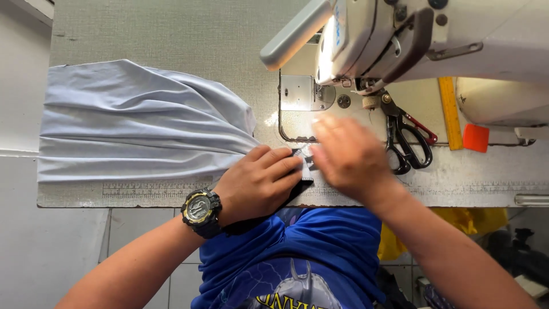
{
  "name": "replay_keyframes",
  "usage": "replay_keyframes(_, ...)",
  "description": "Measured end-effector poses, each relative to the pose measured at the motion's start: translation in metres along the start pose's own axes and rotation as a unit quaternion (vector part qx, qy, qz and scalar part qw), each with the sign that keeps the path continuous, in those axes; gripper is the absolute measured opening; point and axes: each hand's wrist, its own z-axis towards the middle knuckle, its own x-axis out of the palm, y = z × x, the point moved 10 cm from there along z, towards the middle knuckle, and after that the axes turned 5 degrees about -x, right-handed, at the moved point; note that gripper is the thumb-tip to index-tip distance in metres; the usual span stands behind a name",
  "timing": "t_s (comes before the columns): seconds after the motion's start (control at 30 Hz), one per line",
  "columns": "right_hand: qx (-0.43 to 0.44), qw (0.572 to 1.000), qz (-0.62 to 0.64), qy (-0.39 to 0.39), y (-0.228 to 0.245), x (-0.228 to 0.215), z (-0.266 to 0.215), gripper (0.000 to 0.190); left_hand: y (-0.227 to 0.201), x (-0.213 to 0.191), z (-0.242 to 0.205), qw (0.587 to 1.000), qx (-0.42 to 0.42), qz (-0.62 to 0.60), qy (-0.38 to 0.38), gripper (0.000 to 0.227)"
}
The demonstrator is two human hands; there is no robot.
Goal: Attaching a zipper to a piece of fabric using an industrial sewing machine.
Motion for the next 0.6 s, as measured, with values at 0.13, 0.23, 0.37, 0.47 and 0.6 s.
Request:
replay_keyframes(0.13,0.039,0.997,0.014,0.069,-0.009,0.052,0.002,0.052,-0.001,0.002,-0.005,1.000,0.009,-0.002,-0.001,0.013)
replay_keyframes(0.23,0.007,0.990,0.005,0.141,-0.009,0.042,0.006,0.059,0.003,0.001,-0.004,1.000,0.006,-0.007,-0.005,0.014)
replay_keyframes(0.37,0.077,0.966,-0.080,0.233,-0.055,0.024,-0.015,0.048,0.001,0.003,-0.008,1.000,0.015,-0.016,-0.004,0.014)
replay_keyframes(0.47,0.023,0.988,0.000,0.151,-0.015,0.008,0.003,0.042,-0.004,0.008,-0.013,0.999,0.031,-0.025,-0.008,0.016)
replay_keyframes(0.6,-0.040,0.981,0.135,0.135,0.022,0.014,0.011,0.064,0.001,0.015,-0.016,0.999,0.029,-0.036,-0.011,0.018)
